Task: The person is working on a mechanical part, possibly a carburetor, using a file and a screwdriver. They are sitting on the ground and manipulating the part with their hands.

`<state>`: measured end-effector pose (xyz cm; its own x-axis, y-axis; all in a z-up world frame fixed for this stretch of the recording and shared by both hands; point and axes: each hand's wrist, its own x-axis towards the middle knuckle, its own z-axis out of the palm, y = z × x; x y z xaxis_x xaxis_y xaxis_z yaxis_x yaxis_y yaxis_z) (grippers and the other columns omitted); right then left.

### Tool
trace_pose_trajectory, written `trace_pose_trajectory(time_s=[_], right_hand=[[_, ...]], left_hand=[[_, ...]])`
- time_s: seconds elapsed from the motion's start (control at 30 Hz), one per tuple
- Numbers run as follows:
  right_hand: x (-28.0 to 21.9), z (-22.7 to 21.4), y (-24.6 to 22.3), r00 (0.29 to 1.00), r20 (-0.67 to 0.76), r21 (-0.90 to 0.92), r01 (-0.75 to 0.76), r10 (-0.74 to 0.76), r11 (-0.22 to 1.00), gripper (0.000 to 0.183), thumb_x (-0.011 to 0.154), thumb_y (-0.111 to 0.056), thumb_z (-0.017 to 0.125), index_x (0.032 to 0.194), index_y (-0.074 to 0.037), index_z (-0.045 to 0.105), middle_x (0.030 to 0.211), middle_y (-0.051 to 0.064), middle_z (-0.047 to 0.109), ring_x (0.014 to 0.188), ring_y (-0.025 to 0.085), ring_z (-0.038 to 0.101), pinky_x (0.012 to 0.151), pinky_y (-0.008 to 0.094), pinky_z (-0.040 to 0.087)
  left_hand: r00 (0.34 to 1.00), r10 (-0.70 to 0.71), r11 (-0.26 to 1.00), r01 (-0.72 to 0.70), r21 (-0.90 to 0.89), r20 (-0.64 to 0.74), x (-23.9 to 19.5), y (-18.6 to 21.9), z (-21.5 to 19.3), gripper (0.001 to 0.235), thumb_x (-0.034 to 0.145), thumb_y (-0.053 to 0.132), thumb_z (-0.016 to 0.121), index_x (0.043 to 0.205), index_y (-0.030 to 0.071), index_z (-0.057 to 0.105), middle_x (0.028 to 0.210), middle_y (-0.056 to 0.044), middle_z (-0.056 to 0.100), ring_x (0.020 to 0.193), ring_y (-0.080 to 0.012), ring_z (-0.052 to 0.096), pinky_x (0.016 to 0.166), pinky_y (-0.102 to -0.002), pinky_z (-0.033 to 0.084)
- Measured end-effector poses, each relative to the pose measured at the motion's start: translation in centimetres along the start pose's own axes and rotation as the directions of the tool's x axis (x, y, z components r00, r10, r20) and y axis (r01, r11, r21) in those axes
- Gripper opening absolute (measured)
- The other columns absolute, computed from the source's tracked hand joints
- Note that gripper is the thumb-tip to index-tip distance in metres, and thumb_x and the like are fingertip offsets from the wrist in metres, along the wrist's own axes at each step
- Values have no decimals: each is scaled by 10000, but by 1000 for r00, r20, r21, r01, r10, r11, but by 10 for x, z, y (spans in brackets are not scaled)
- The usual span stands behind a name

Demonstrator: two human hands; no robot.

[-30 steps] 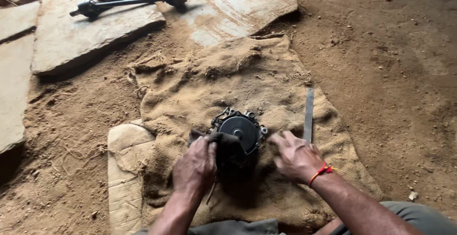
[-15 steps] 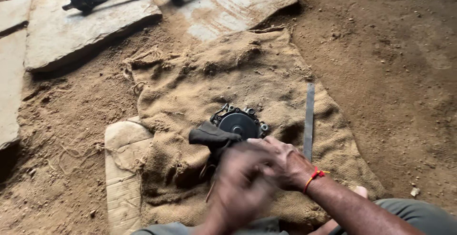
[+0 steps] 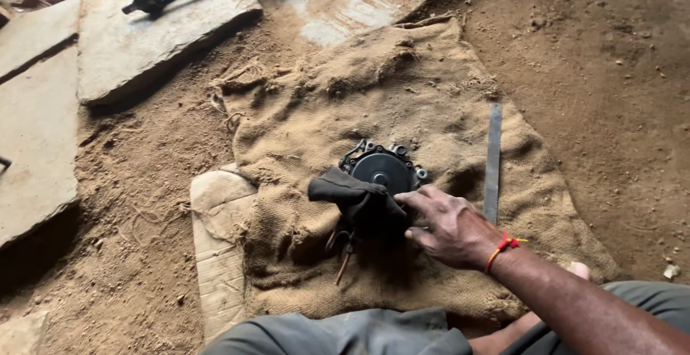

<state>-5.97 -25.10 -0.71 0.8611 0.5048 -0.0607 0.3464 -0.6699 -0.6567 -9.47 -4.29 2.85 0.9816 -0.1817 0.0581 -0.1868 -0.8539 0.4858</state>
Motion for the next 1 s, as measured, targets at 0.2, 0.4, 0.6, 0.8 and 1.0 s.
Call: trace_pose_trajectory(time_s=[0.2, 0.4, 0.6, 0.8, 1.0], right_hand=[[0, -8, -6, 996, 54, 35, -73, 71, 997, 645, 855, -293, 725, 1458, -211, 512, 1235, 133, 584, 1103, 337, 658, 976, 429, 544], [-4, -5, -6, 997, 43, -10, -60, 60, 998, 646, 867, -288, 715, 1470, -200, 500, 1205, 129, 606, 1100, 351, 656, 964, 454, 536], [-1, -4, -4, 1000, 9, -1, -23, 23, 1000, 653, 858, -284, 723, 1466, -190, 502, 1197, 142, 597, 1094, 359, 652, 962, 455, 534], [1, -5, -3, 999, -26, 34, 30, -29, 999, 660, 852, -259, 731, 1463, -173, 500, 1199, 148, 597, 1056, 357, 669, 932, 442, 549], [-1, -4, -4, 999, -19, 5, 26, -26, 1000, 608, 848, -261, 740, 1398, -150, 507, 1164, 139, 611, 1050, 357, 671, 922, 450, 554]], left_hand=[[998, 60, 998, -60, -1, -8, 16, 13, 11, 485, 812, 229, 758, 1283, 149, 673, 1431, -105, 556, 1186, -308, 624, 975, -390, 568], [995, 101, 995, -101, -27, 0, 10, 30, 27, 484, 813, 227, 767, 1282, 152, 674, 1402, -103, 577, 1182, -302, 631, 981, -389, 566], [988, 157, 986, -156, -56, 9, 17, 37, 30, 482, 815, 226, 777, 1281, 154, 674, 1373, -101, 597, 1178, -295, 638, 987, -387, 565], [977, 209, 975, -206, -88, 32, 21, 42, 36, 481, 817, 225, 787, 1280, 157, 674, 1343, -99, 618, 1174, -289, 645, 994, -386, 564], [968, 248, 963, -242, -119, 45, 19, 43, 41, 481, 819, 224, 797, 1279, 159, 675, 1314, -97, 639, 1170, -283, 653, 1000, -385, 562]])
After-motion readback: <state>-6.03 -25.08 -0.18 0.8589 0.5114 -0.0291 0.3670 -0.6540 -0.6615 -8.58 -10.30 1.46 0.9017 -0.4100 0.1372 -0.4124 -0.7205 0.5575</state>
